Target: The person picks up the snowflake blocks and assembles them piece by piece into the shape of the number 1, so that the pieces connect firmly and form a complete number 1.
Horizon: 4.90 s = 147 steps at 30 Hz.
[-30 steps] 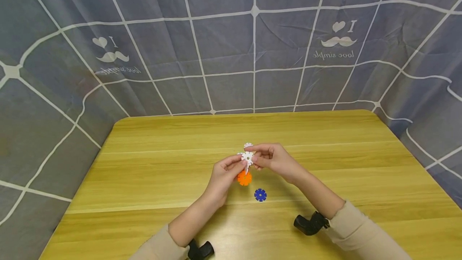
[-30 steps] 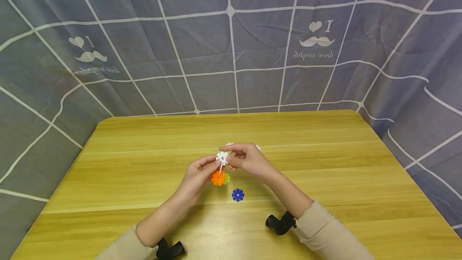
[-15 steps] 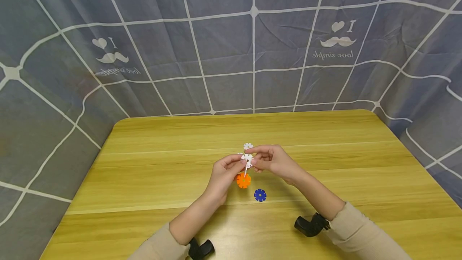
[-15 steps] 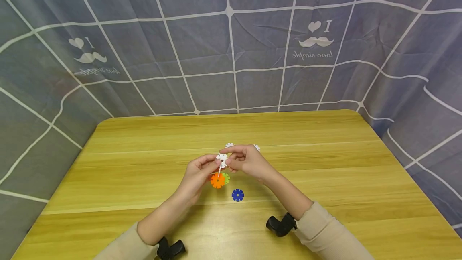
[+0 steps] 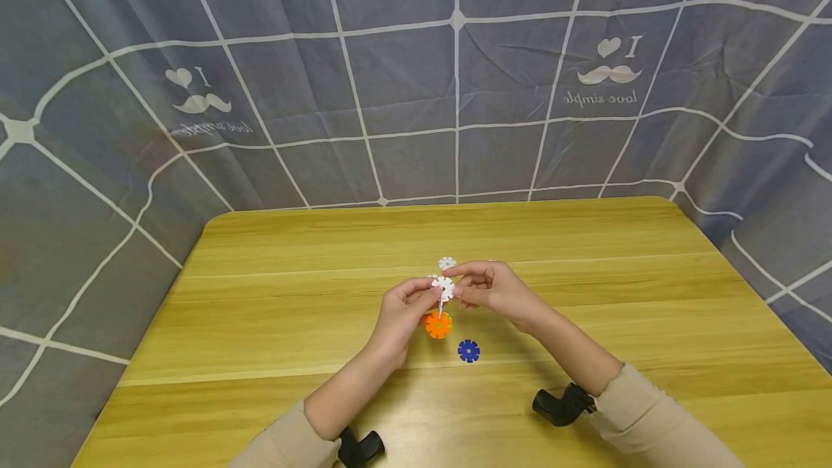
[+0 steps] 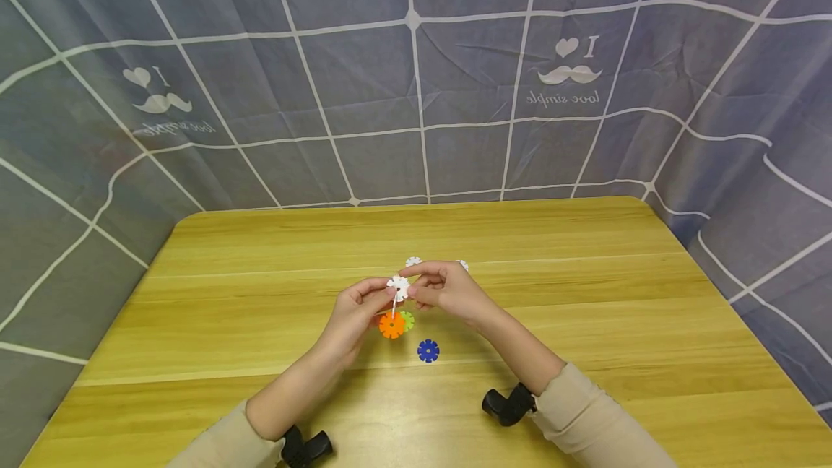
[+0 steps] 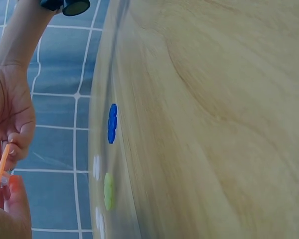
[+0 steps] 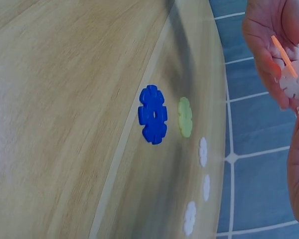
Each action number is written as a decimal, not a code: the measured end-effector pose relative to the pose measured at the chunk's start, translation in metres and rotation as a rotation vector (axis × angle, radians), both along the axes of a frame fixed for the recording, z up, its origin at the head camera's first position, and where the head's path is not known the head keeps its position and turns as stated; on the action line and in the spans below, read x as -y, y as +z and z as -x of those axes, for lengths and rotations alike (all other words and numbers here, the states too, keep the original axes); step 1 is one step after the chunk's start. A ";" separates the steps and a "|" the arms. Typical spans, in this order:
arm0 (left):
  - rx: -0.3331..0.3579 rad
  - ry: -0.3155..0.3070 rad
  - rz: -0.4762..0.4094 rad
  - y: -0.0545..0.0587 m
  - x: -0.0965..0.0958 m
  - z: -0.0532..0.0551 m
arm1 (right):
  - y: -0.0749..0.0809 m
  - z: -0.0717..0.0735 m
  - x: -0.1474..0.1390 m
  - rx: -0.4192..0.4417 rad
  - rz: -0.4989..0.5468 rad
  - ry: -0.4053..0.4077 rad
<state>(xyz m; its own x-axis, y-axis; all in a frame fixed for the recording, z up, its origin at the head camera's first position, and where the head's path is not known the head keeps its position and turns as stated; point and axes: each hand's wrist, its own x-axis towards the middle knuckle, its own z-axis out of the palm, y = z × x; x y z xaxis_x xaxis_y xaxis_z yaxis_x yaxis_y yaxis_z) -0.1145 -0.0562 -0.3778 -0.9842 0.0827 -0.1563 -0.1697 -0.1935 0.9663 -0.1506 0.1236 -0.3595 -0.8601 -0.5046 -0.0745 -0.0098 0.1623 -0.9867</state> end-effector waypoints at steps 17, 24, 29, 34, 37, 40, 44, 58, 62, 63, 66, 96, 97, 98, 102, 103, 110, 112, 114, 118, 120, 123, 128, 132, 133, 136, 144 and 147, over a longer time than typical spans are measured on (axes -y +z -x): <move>0.011 0.027 0.040 -0.001 0.009 0.004 | -0.012 0.001 -0.016 0.069 -0.081 -0.013; 0.017 0.037 0.047 -0.003 0.011 0.005 | -0.028 -0.002 -0.021 0.058 -0.130 0.057; 0.019 0.048 0.055 -0.004 0.012 0.006 | -0.040 -0.006 -0.024 0.082 -0.144 0.098; 0.020 0.049 0.057 -0.004 0.013 0.006 | -0.048 -0.010 -0.025 0.096 -0.158 0.115; 0.025 0.050 0.057 -0.004 0.013 0.006 | -0.051 -0.011 -0.024 0.077 -0.193 0.121; 0.030 0.049 0.052 -0.004 0.013 0.005 | -0.053 -0.012 -0.023 0.052 -0.218 0.129; 0.030 0.047 0.048 -0.004 0.013 0.005 | -0.054 -0.013 -0.021 0.006 -0.256 0.146; 0.038 0.055 0.053 -0.006 0.010 0.005 | -0.055 -0.016 -0.010 -0.245 -0.452 0.197; 0.035 0.050 0.052 -0.007 0.009 0.004 | -0.056 -0.017 -0.009 -0.257 -0.465 0.196; 0.034 0.048 0.051 -0.007 0.009 0.004 | -0.056 -0.017 -0.009 -0.258 -0.468 0.196; 0.033 0.044 0.045 -0.007 0.009 0.004 | -0.055 -0.017 -0.008 -0.283 -0.498 0.207; 0.045 0.037 0.055 -0.009 0.010 0.003 | -0.034 0.003 -0.009 -0.168 -0.338 0.229; 0.045 0.036 0.056 -0.010 0.010 0.003 | -0.031 0.004 -0.010 -0.167 -0.325 0.215; 0.046 0.036 0.056 -0.010 0.010 0.003 | -0.029 0.006 -0.010 -0.170 -0.311 0.200; 0.053 0.030 0.054 -0.009 0.009 0.003 | -0.017 0.013 -0.011 -0.185 -0.245 0.139; 0.056 0.027 0.052 -0.009 0.009 0.003 | -0.014 0.014 -0.011 -0.188 -0.232 0.122; 0.056 -0.003 0.049 -0.008 0.008 0.002 | 0.001 0.020 -0.009 -0.186 -0.175 0.045; 0.059 -0.010 0.047 -0.007 0.008 0.002 | 0.004 0.021 -0.008 -0.169 -0.155 0.035; 0.057 -0.024 0.047 -0.007 0.007 0.001 | 0.006 0.021 -0.007 -0.156 -0.137 0.029; 0.053 -0.055 0.039 -0.007 0.007 0.000 | 0.008 0.022 -0.005 -0.147 -0.115 0.032; 0.054 -0.066 0.034 -0.007 0.006 0.000 | 0.009 0.022 -0.004 -0.144 -0.108 0.034; 0.057 -0.073 0.028 -0.008 0.005 0.000 | 0.010 0.022 -0.003 -0.134 -0.094 0.035; 0.053 -0.081 0.017 -0.007 0.004 0.000 | 0.010 0.021 -0.001 -0.120 -0.058 0.041; 0.054 -0.086 0.007 -0.006 0.003 0.000 | 0.009 0.021 0.000 -0.109 -0.029 0.049; 0.056 -0.084 0.007 -0.006 0.002 0.000 | 0.009 0.021 0.001 -0.104 -0.020 0.051; 0.050 -0.074 0.004 -0.005 0.002 0.000 | 0.009 0.021 0.002 -0.091 -0.001 0.047; 0.016 -0.005 0.023 -0.001 -0.002 -0.001 | 0.009 0.017 0.008 -0.059 0.043 -0.032; 0.012 0.027 0.044 0.000 -0.004 -0.002 | 0.010 0.014 0.011 -0.088 0.054 -0.065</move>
